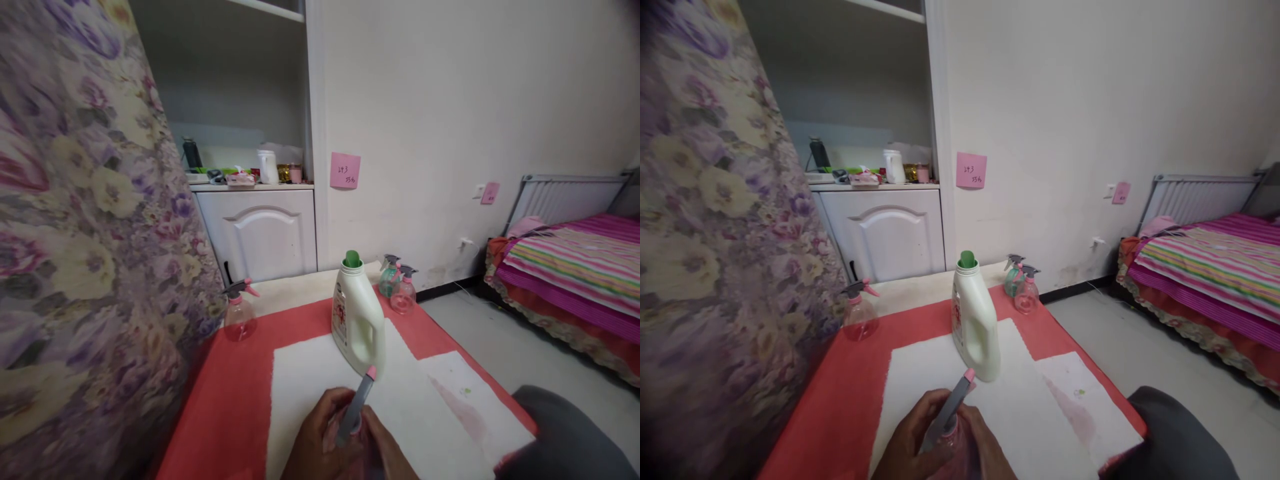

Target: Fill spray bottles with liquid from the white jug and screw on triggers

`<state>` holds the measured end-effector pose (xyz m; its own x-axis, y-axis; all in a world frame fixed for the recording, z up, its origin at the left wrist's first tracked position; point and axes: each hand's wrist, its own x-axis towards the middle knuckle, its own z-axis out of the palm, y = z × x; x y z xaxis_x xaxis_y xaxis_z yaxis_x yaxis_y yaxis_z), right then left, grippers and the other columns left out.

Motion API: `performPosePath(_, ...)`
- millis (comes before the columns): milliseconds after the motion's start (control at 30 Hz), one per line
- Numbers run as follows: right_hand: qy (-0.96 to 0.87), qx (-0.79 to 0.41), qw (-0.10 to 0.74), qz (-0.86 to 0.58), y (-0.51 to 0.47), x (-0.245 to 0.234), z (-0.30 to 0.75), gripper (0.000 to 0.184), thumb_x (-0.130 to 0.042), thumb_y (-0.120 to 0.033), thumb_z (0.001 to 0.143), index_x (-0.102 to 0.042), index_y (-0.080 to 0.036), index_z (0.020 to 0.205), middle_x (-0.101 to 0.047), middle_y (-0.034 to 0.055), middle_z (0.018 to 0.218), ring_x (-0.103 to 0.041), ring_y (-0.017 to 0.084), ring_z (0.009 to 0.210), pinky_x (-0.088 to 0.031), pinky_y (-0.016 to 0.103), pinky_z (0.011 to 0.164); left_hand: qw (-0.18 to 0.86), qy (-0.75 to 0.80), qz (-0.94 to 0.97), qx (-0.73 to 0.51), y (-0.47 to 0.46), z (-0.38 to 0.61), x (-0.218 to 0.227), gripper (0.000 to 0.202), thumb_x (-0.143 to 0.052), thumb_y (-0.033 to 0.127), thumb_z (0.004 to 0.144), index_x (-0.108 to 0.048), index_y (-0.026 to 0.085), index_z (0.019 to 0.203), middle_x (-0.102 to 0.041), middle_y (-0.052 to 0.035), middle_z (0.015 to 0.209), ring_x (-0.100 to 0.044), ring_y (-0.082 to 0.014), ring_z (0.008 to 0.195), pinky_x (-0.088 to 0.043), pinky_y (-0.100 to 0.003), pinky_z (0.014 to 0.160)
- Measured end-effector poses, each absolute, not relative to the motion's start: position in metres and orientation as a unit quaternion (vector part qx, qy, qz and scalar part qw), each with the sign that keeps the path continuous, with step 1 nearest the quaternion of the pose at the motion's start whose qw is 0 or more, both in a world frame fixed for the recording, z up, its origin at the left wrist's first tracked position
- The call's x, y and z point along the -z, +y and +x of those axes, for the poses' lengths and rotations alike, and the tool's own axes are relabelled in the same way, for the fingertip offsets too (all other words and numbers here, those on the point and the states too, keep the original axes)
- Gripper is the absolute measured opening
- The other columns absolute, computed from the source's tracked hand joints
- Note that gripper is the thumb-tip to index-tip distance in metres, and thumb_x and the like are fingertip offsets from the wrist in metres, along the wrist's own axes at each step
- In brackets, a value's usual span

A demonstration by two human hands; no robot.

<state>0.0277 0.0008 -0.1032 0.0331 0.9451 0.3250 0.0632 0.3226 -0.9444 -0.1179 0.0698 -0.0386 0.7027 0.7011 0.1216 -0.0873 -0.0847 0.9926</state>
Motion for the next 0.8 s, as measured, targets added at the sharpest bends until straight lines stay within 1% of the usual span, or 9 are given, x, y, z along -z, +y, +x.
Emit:
performPosePath(67, -0.572, -0.392, 0.568, -0.443, 0.0, 0.108, 0.029, 0.081, -0.063, -0.075, 0.067, -0.051, -0.025, 0.129, -0.063, 0.011, 0.115, -0.058, 0.036, 0.11, -0.045, 0.049, 0.096, 0.644, 0.205, 0.678, -0.29, 0.068, -0.119, 0.034, 0.045, -0.07, 0.044, 0.075, -0.061, 0.023, 0.114, -0.066, -0.0082, 0.112, -0.059, -0.026, 0.103, -0.043, -0.038, 0.096)
performPosePath(133, -0.581, -0.381, 0.544, -0.471, -0.002, 0.113, 0.033, 0.086, -0.065, -0.077, 0.062, -0.051, -0.026, 0.13, -0.062, 0.0118, 0.118, -0.055, 0.039, 0.114, -0.043, 0.052, 0.098, 0.636, 0.197, 0.685, -0.294, 0.066, -0.12, 0.029, 0.034, -0.064, 0.042, 0.081, -0.063, 0.022, 0.108, -0.067, -0.0073, 0.103, -0.06, -0.0239, 0.096, -0.044, -0.036, 0.092)
performPosePath(167, -0.589, -0.374, 0.529, -0.483, -0.003, 0.116, 0.035, 0.088, -0.068, -0.076, 0.06, -0.051, -0.027, 0.131, -0.062, 0.012, 0.12, -0.054, 0.04, 0.116, -0.041, 0.054, 0.1, 0.632, 0.198, 0.683, -0.308, 0.066, -0.121, 0.028, 0.03, -0.064, 0.042, 0.082, -0.064, 0.021, 0.103, -0.067, -0.0062, 0.097, -0.06, -0.023, 0.092, -0.045, -0.035, 0.088)
performPosePath(267, -0.596, -0.365, 0.516, -0.495, -0.006, 0.121, 0.041, 0.088, -0.07, -0.073, 0.061, -0.049, -0.028, 0.134, -0.06, 0.0114, 0.123, -0.052, 0.04, 0.119, -0.039, 0.055, 0.103, 0.618, 0.211, 0.668, -0.357, 0.065, -0.119, 0.028, 0.026, -0.07, 0.038, 0.076, -0.064, 0.02, 0.093, -0.065, -0.0032, 0.086, -0.059, -0.0209, 0.085, -0.046, -0.031, 0.08)
performPosePath(400, -0.614, -0.365, 0.522, -0.466, -0.002, 0.122, 0.04, 0.097, -0.07, -0.074, 0.061, -0.041, -0.023, 0.139, -0.054, 0.0141, 0.132, -0.046, 0.04, 0.127, -0.032, 0.055, 0.109, 0.599, 0.243, 0.645, -0.408, 0.063, -0.118, 0.03, 0.029, -0.076, 0.035, 0.07, -0.065, 0.021, 0.092, -0.065, -0.002, 0.085, -0.059, -0.0193, 0.081, -0.045, -0.03, 0.078)
performPosePath(467, -0.625, -0.367, 0.541, -0.427, 0.002, 0.121, 0.038, 0.099, -0.07, -0.073, 0.061, -0.039, -0.021, 0.139, -0.053, 0.015, 0.134, -0.046, 0.039, 0.128, -0.031, 0.053, 0.11, 0.602, 0.257, 0.624, -0.427, 0.061, -0.117, 0.028, 0.028, -0.077, 0.034, 0.069, -0.065, 0.021, 0.091, -0.064, -0.0016, 0.085, -0.058, -0.0185, 0.079, -0.047, -0.029, 0.074)
performPosePath(600, -0.629, -0.367, 0.539, -0.423, 0.003, 0.123, 0.036, 0.094, -0.075, -0.059, 0.063, -0.035, -0.022, 0.14, -0.049, 0.0146, 0.138, -0.047, 0.035, 0.128, -0.032, 0.049, 0.11, 0.604, 0.278, 0.591, -0.457, 0.056, -0.119, 0.017, 0.027, -0.078, 0.034, 0.068, -0.067, 0.021, 0.09, -0.064, -0.0009, 0.082, -0.058, -0.0175, 0.075, -0.048, -0.028, 0.071)
performPosePath(700, -0.621, -0.361, 0.52, -0.462, 0.001, 0.13, 0.039, 0.096, -0.079, -0.05, 0.06, -0.034, -0.022, 0.14, -0.046, 0.0152, 0.14, -0.043, 0.036, 0.131, -0.029, 0.05, 0.112, 0.575, 0.317, 0.574, -0.489, 0.056, -0.122, 0.012, 0.033, -0.08, 0.034, 0.065, -0.07, 0.021, 0.094, -0.066, -0.0003, 0.077, -0.059, -0.0168, 0.072, -0.049, -0.027, 0.071)
performPosePath(800, -0.612, -0.372, 0.504, -0.482, -0.002, 0.135, 0.042, 0.099, -0.081, -0.045, 0.057, -0.035, -0.022, 0.141, -0.042, 0.0156, 0.144, -0.038, 0.038, 0.135, -0.025, 0.05, 0.114, 0.555, 0.355, 0.539, -0.525, 0.06, -0.127, 0.013, 0.041, -0.081, 0.034, 0.062, -0.07, 0.02, 0.098, -0.071, -0.0031, 0.08, -0.062, -0.0197, 0.077, -0.05, -0.028, 0.071)
